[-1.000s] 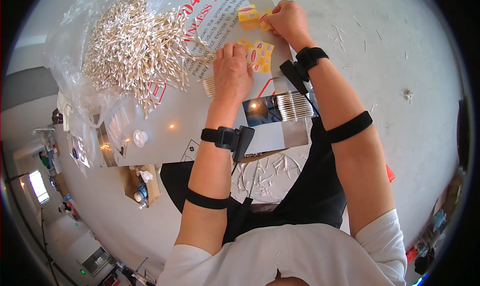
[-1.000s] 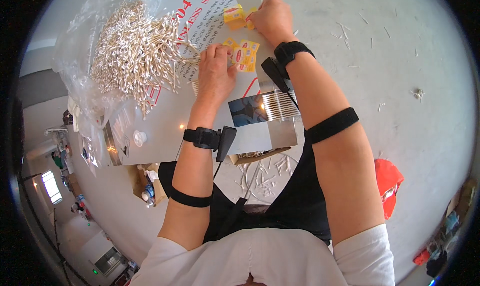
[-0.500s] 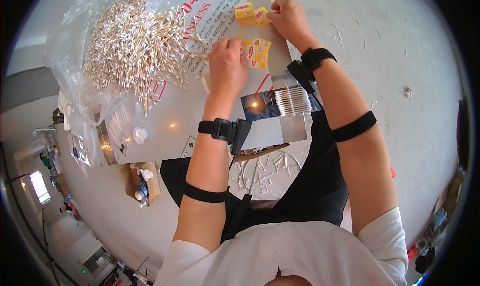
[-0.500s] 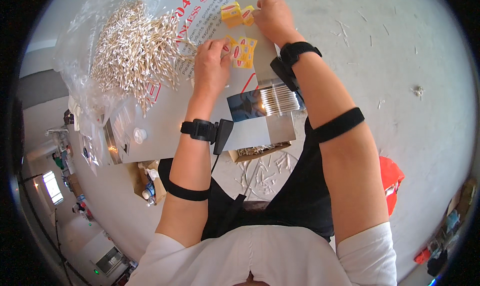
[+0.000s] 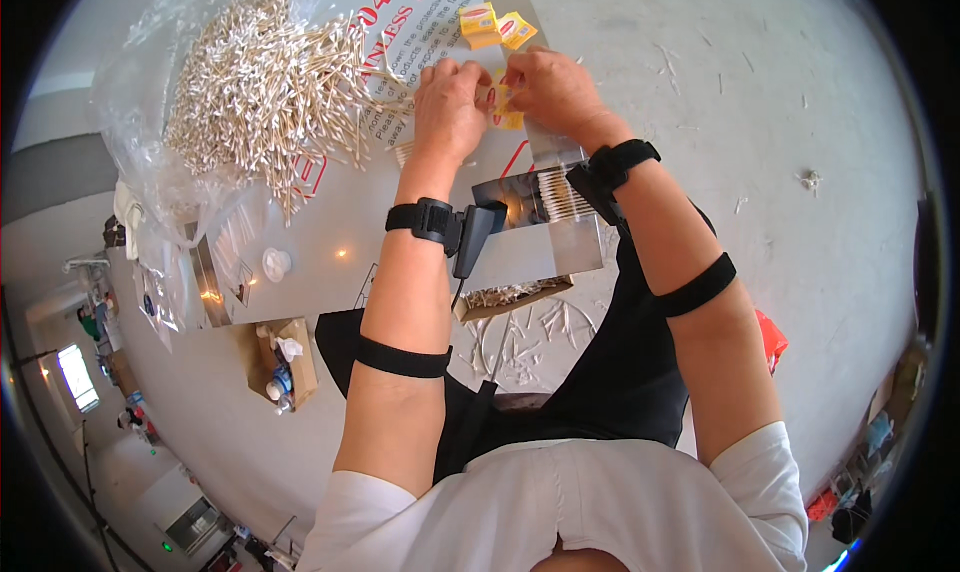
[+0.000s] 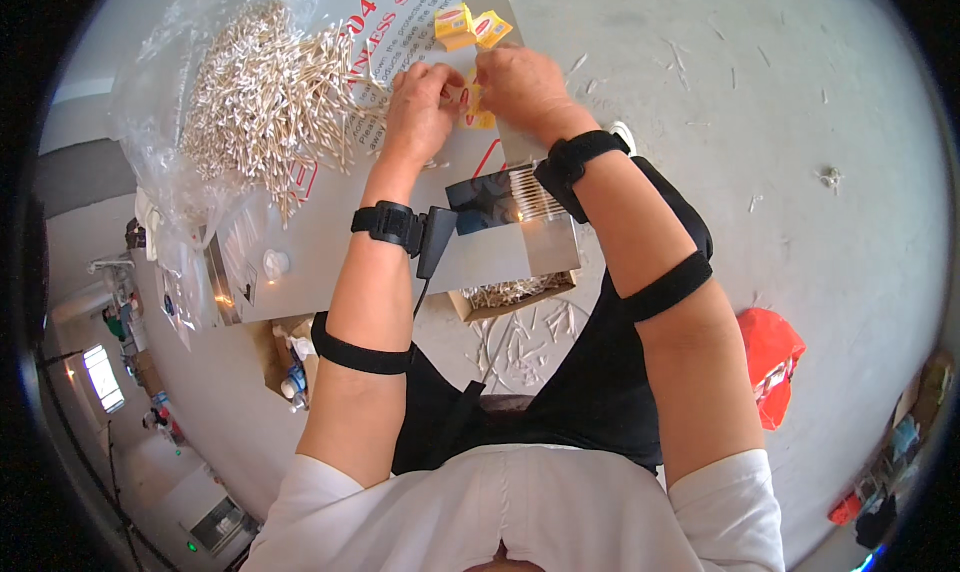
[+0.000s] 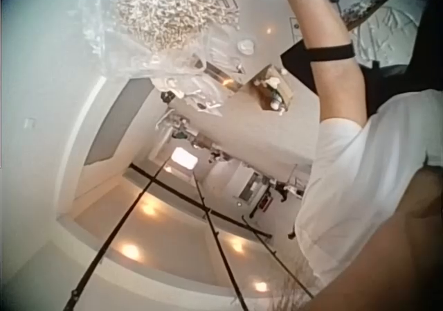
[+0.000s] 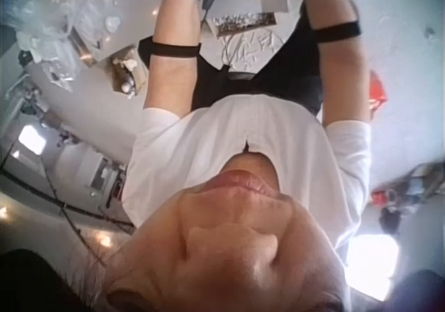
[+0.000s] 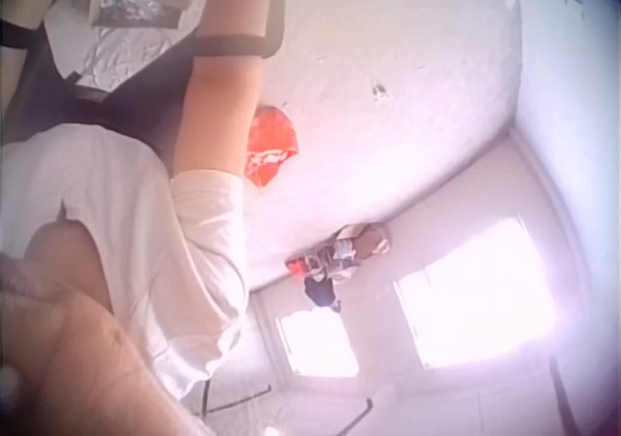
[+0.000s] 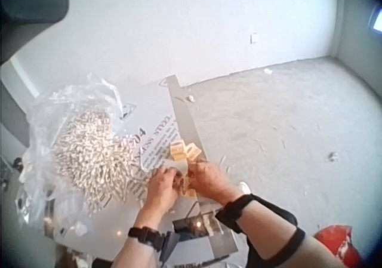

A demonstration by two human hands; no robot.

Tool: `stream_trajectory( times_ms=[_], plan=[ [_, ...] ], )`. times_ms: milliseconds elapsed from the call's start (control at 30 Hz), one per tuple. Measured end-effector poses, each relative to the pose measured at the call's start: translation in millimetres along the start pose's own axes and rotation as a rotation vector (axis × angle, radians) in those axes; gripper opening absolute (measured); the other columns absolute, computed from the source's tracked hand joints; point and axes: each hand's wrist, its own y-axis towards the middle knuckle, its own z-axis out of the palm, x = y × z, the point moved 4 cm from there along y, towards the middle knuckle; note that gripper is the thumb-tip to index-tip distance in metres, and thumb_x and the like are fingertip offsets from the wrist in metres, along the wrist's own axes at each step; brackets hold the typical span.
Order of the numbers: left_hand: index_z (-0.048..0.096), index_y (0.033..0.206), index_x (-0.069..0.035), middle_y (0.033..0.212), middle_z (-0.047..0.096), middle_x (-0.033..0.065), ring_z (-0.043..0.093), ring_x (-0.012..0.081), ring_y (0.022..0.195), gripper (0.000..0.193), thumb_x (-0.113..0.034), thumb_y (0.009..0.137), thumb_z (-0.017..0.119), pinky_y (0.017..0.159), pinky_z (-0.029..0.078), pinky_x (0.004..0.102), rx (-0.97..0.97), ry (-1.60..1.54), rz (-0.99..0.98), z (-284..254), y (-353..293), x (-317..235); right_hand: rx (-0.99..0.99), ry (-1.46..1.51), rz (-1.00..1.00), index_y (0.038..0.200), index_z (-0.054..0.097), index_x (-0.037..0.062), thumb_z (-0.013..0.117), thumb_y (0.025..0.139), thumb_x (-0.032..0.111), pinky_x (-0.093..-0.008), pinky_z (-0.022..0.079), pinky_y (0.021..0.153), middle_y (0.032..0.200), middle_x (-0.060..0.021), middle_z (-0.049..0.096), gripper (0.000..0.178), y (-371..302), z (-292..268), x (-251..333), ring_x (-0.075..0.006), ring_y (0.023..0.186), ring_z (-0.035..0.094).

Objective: Aligning cotton swabs and preparing them for packaging using a metal guide and labels.

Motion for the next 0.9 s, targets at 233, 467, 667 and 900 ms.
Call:
stream_trajectory(
  times_ms=[233, 467, 667, 900],
  plan=[
    [0.066, 0.097, -0.009, 0.099, 0.06, 0.0068, 0.054, 0.0308, 0.1, 0.03, -0.003, 0.069, 0.075, 0.09, 0.046, 0.0394, -0.024, -0.015, 0.025, 0, 0, -5, -0.039, 0.023, 0.04, 0.084, 0.06, 0.0087, 0.071, 0.072, 0.016, -0.0399, 0.051, 0.073, 0.089, -0.0088, 0.065, 0.018, -7, 1, 4, -0.0311, 0.086, 0.063],
    [0.068, 0.091, -0.002, 0.078, 0.066, 0.0087, 0.062, 0.025, 0.072, 0.013, -0.001, 0.079, 0.068, 0.069, 0.05, 0.0331, -0.088, -0.277, -0.031, -5, -6, 2, -0.069, 0.071, 0.029, 0.088, 0.061, 0.0078, 0.071, 0.073, 0.014, -0.0402, 0.051, 0.073, 0.089, -0.0099, 0.066, 0.019, -15, -4, 9, -0.0315, 0.084, 0.064],
    [0.064, 0.083, 0.006, 0.064, 0.064, 0.0089, 0.06, 0.0143, 0.058, 0.01, -0.003, 0.079, 0.068, 0.058, 0.048, 0.0293, -0.009, -0.587, -0.205, -30, -33, -1, -0.286, 0.283, 0.122, 0.102, 0.065, 0.0021, 0.072, 0.076, 0.017, -0.0386, 0.052, 0.078, 0.095, -0.0174, 0.066, 0.031, -52, -44, -26, -0.0326, 0.087, 0.065],
    [0.065, 0.085, 0.003, 0.07, 0.064, 0.0026, 0.055, 0.0054, 0.059, 0.005, 0.001, 0.081, 0.066, 0.052, 0.042, 0.0192, 0.144, -0.872, -0.514, -18, -92, -31, -0.649, 0.832, 0.672, 0.095, 0.065, -0.0032, 0.08, 0.075, 0.02, -0.0289, 0.047, 0.064, 0.078, -0.0046, 0.06, 0.034, -170, -32, -57, -0.0167, 0.069, 0.056]
  ],
)
